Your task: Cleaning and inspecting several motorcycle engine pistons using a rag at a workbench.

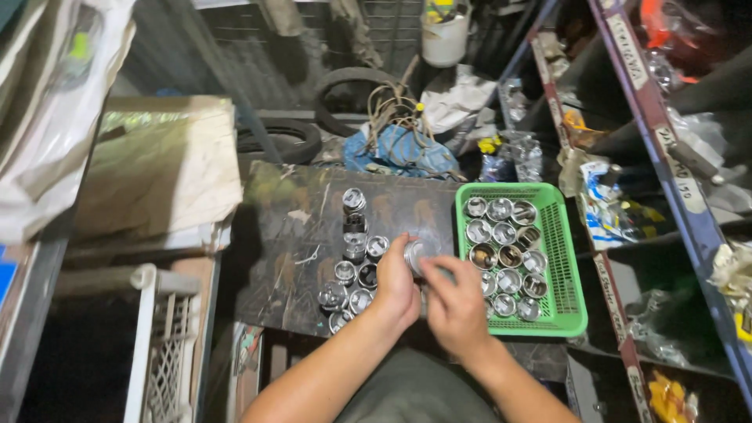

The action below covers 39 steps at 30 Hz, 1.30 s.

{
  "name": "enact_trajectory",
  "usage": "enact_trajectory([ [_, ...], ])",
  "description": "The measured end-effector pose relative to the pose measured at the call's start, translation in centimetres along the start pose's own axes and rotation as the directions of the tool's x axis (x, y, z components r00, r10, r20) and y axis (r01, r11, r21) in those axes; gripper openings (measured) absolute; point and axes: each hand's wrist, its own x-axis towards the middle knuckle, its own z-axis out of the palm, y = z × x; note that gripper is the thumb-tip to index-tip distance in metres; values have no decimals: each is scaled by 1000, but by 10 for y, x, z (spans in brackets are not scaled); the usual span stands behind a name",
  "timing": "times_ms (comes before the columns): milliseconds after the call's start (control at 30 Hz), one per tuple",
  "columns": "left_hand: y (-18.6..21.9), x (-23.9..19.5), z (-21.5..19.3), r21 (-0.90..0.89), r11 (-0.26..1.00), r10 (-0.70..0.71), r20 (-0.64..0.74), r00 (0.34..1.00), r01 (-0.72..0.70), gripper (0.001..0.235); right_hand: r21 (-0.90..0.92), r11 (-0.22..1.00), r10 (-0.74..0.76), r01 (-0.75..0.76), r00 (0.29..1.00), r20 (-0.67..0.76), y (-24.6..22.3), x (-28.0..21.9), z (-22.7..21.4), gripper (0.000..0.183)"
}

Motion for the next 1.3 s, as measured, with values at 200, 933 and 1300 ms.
enact_trajectory([
  [200,-38,-16,2,14,978,208,-58,976,-208,29,114,992,44,-45,999,13,18,9,-19,38],
  [933,-5,-32,-20,-214,977,17,157,988,17,28,142,989,-56,47,997,60,-10,-28,-5,35],
  [1300,5,9,-25,82,995,34,287,957,-60,28,100,940,340,-326,917,-209,-37,5,19,38],
])
